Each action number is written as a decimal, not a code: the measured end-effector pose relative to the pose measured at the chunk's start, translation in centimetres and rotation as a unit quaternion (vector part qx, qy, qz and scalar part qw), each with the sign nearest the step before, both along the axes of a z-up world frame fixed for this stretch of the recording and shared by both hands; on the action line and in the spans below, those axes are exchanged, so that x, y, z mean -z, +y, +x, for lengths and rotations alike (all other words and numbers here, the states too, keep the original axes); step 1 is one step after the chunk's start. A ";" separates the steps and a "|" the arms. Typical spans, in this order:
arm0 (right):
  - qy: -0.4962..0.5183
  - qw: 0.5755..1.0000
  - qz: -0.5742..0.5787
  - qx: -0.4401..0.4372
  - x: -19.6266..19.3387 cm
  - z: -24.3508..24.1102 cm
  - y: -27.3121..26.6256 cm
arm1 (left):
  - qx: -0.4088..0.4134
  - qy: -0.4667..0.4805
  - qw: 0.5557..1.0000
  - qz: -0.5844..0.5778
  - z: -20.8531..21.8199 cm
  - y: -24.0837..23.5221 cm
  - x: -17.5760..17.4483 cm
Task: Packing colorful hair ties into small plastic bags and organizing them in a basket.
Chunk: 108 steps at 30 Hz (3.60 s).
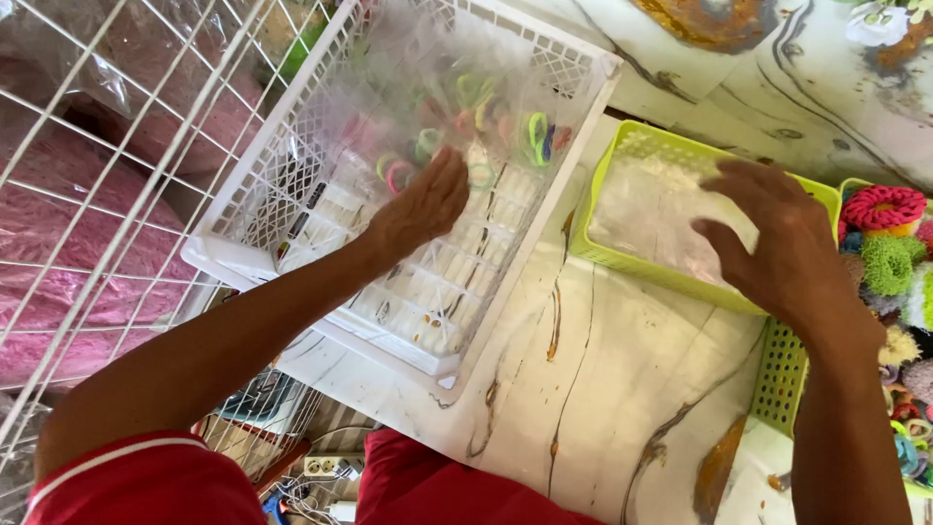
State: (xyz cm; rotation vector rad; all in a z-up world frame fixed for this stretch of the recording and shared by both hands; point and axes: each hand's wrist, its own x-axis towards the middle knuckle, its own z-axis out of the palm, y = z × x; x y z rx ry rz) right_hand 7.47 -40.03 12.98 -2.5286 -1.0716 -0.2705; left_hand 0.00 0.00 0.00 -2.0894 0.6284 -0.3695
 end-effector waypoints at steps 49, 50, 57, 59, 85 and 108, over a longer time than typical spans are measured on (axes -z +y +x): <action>0.238 0.892 0.346 0.170 1.7 -3.4 -7.1 | 0.122 0.231 0.538 -0.801 2.2 -19.6 -11.1; 0.284 0.870 0.385 0.118 1.6 -4.1 -7.2 | 0.090 0.289 0.446 -0.842 3.0 -21.4 -10.1; 0.282 0.812 0.488 0.148 1.6 -7.1 -11.8 | 0.043 0.454 0.222 -0.862 5.3 -26.9 -5.6; 0.270 0.844 0.423 0.187 1.1 -7.6 -12.9 | 0.023 0.481 0.287 -0.828 4.8 -27.7 -8.9; 0.066 0.948 0.193 0.243 0.9 -9.4 -12.1 | -0.008 0.497 0.192 -0.846 4.3 -31.1 -1.8; 0.147 0.976 0.106 0.118 0.2 -10.4 -11.0 | 0.146 0.427 0.469 -0.759 2.5 -30.9 -4.0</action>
